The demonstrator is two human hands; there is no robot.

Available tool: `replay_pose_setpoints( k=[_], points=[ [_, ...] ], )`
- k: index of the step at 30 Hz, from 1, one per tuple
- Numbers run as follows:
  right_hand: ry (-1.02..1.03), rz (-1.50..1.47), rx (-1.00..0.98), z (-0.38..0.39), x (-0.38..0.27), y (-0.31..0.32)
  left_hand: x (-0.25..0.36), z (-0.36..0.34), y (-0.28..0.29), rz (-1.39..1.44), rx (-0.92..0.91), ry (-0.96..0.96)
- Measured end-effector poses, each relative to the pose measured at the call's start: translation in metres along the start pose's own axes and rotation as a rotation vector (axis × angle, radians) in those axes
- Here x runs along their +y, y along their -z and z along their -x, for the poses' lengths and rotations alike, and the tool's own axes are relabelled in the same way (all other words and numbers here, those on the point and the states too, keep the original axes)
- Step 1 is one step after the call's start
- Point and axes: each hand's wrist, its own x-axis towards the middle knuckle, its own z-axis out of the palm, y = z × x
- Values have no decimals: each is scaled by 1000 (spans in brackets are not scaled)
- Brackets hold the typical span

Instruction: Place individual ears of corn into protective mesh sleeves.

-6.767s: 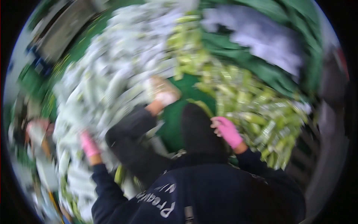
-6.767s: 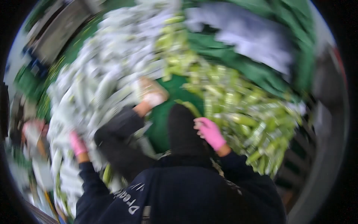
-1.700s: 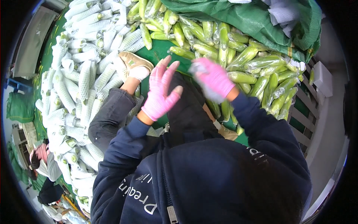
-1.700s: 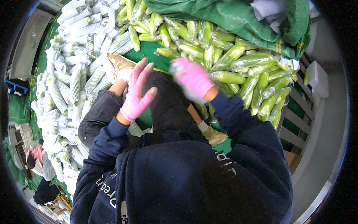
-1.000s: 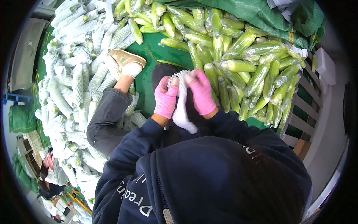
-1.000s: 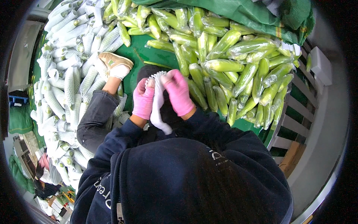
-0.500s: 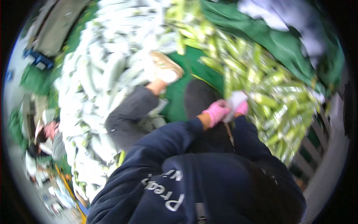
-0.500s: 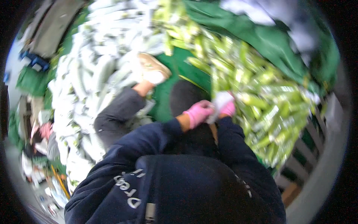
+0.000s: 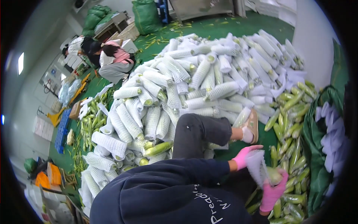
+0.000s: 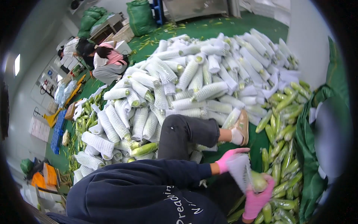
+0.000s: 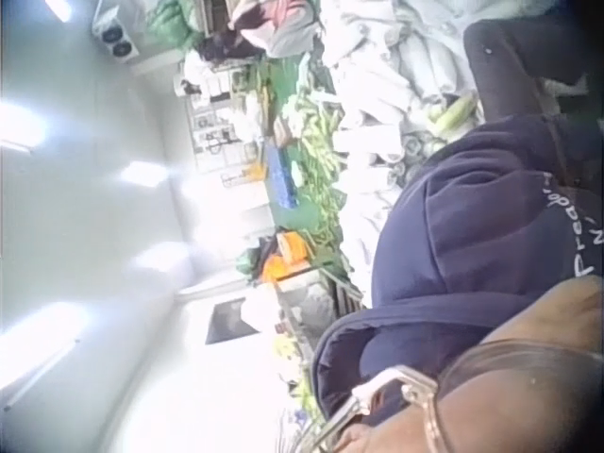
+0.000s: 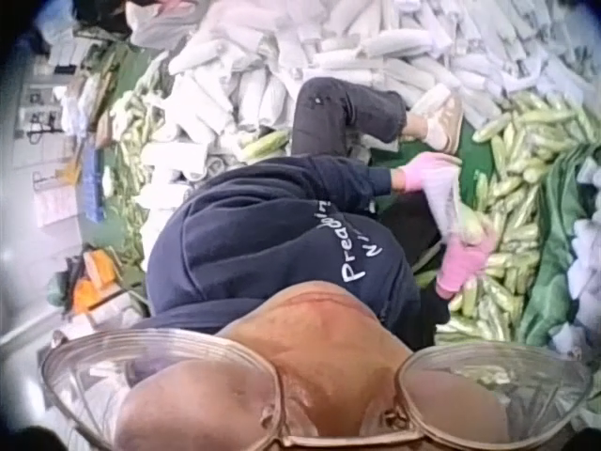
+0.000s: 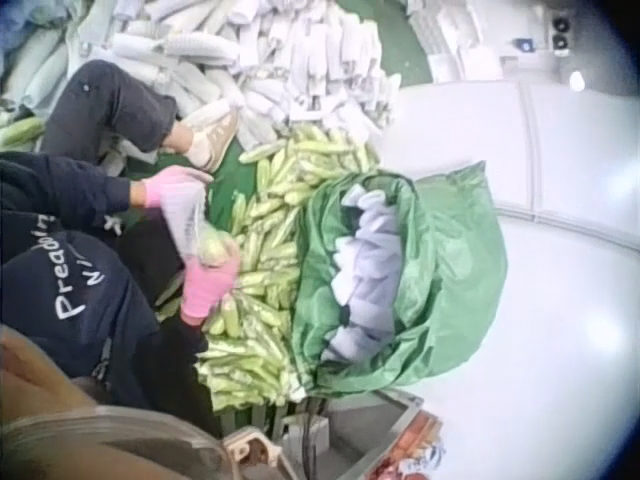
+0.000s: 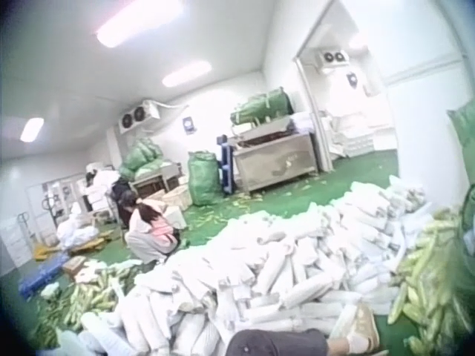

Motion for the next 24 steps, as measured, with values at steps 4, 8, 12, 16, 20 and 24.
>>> replay_pose_setpoints(
  k=[4, 8, 12, 16, 20, 24],
  points=[
    [-84, -388, -251, -6, -22, -40, 50, 43, -14, -419, -91, 246],
    [176, -52, -237, -17, -10, -64, 75, 131, -45, 4, -51, 603],
    [191, 116, -362, -32, 18, -93, 62, 170, -33, 92, 126, 519],
    [241, 84, -447, -18, 83, -118, 70, 162, -51, 30, 136, 416],
    [-98, -400, -638, 77, 122, -128, 76, 167, -44, 37, 163, 489],
    [12, 196, -763, 40, 35, -68, 93, 191, -33, -12, 333, 342]
  ],
)
